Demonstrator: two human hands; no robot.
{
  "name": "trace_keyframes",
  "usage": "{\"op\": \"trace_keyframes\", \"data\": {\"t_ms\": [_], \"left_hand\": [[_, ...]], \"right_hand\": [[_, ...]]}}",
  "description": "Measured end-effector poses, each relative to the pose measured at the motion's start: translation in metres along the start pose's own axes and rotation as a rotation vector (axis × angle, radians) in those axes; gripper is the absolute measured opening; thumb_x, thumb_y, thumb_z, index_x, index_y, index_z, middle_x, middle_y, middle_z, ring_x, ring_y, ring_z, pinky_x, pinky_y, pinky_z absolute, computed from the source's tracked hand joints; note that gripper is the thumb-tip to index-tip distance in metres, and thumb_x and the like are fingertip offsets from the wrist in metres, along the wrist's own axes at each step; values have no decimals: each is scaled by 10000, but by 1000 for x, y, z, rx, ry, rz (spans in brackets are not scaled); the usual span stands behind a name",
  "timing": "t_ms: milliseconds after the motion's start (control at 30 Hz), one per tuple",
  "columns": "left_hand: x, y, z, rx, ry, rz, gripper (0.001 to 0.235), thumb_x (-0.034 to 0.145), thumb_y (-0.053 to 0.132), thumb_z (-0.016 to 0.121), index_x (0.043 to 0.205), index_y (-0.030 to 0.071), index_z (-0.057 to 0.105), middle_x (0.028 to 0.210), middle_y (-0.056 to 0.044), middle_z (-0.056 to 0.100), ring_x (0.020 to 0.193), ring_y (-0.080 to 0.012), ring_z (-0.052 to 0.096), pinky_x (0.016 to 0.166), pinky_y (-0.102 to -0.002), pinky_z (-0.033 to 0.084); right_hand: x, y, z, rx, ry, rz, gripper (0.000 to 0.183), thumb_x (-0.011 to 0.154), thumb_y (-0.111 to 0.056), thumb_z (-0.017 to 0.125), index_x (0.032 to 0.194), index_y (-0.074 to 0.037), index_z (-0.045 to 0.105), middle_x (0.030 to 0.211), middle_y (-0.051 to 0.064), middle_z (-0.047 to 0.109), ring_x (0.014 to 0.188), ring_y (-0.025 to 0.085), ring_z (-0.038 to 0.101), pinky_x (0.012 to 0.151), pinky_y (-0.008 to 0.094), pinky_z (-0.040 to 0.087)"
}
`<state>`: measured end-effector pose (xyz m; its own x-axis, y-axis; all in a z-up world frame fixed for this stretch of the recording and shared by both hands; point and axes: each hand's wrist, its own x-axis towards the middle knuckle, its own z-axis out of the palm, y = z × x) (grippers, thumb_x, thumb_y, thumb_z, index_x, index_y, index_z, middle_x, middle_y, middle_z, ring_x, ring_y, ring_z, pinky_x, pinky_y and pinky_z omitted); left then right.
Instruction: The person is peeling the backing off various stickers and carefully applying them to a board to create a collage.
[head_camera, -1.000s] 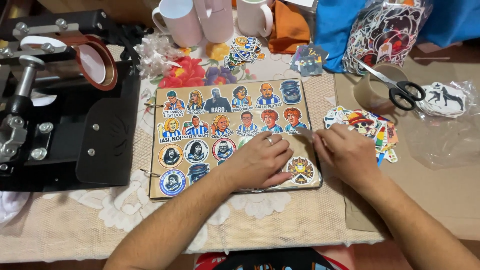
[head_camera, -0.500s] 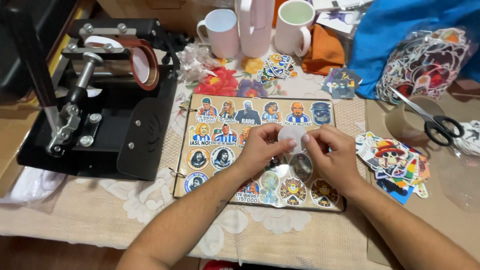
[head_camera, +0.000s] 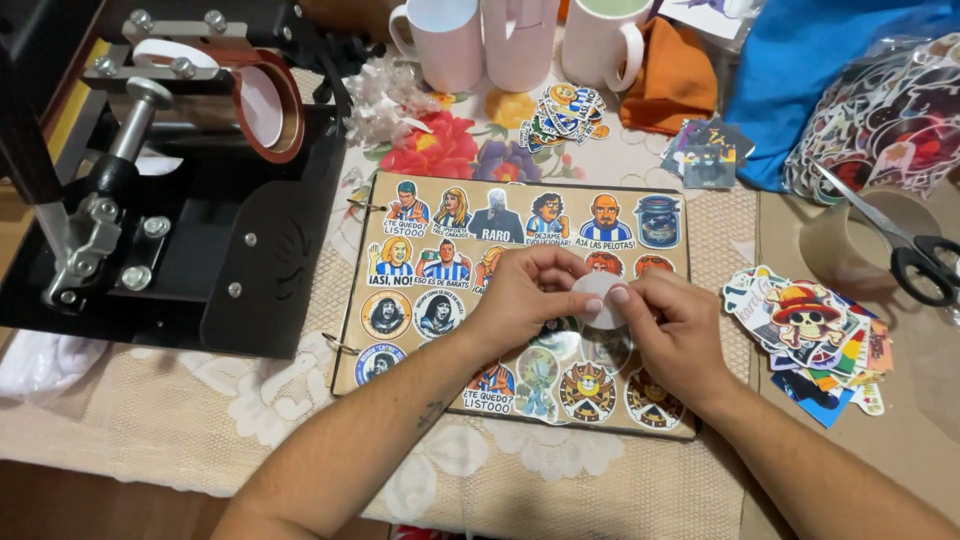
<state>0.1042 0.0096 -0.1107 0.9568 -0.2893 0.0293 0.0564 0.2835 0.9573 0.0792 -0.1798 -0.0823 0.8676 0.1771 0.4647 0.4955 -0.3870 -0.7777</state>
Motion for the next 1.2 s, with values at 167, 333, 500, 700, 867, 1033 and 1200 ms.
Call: {"op": "trace_keyframes", "data": {"t_ms": [167, 333, 500, 700, 867, 1033, 1200], "left_hand": [[-3, 6, -4, -95, -118, 18, 492, 805, 29, 832, 1207, 29, 547, 867, -150, 749, 799, -129, 729, 786, -262, 606], [0, -1, -4, -76, -136, 14, 691, 709, 57, 912, 1271, 56, 510, 850, -132, 722, 785, -118, 689, 733, -238, 591], [2, -5, -5, -13, -100, -9, 632, 713, 57, 907, 1222, 43, 533, 722, -117, 701, 652, -85, 653, 621, -193, 566], [5, -12, -11, -74, -146, 8, 620, 767, 40, 870, 1240, 45, 468, 780, -163, 723, 702, -137, 704, 688, -240, 595], [-2, 11, -6, -100, -220, 33, 530, 919, 8, 695, 1348, 66, 389, 957, -166, 736, 877, -152, 709, 806, -280, 599], [0, -9, -2, -78, -201, 33, 814, 708, 39, 908, 1372, 64, 437, 919, -137, 705, 857, -136, 670, 799, -280, 599], [1, -12, -4, -39, -77, 47, 706, 703, 20, 906, 1291, 36, 517, 709, -96, 673, 671, -81, 631, 650, -200, 572]], "right_hand": [[0, 4, -3, 16, 36, 6, 358, 1000, -185, 640, 654, -101, 666, 485, 25, 446, 475, 158, 430, 525, 281, 406], [-3, 4, 0, -41, 14, -27, 297, 971, -192, 680, 686, -108, 691, 506, 43, 476, 476, 199, 482, 531, 300, 430], [-4, -1, 0, -125, -4, -40, 247, 947, -222, 710, 717, -134, 724, 523, 50, 500, 474, 237, 530, 533, 323, 458], [-1, -6, -1, -38, 43, -24, 276, 968, -177, 679, 700, -116, 705, 511, 42, 457, 464, 177, 450, 522, 294, 426], [-2, 3, -4, -8, 61, -11, 297, 997, -154, 652, 710, -92, 693, 519, 51, 471, 478, 180, 453, 527, 289, 420], [-4, -6, -1, -65, 62, -45, 271, 974, -186, 680, 715, -115, 710, 525, 50, 469, 466, 201, 469, 521, 299, 422], [-4, -7, 1, -68, 71, -47, 261, 980, -183, 682, 733, -102, 710, 530, 53, 472, 467, 203, 477, 523, 306, 424]]}}
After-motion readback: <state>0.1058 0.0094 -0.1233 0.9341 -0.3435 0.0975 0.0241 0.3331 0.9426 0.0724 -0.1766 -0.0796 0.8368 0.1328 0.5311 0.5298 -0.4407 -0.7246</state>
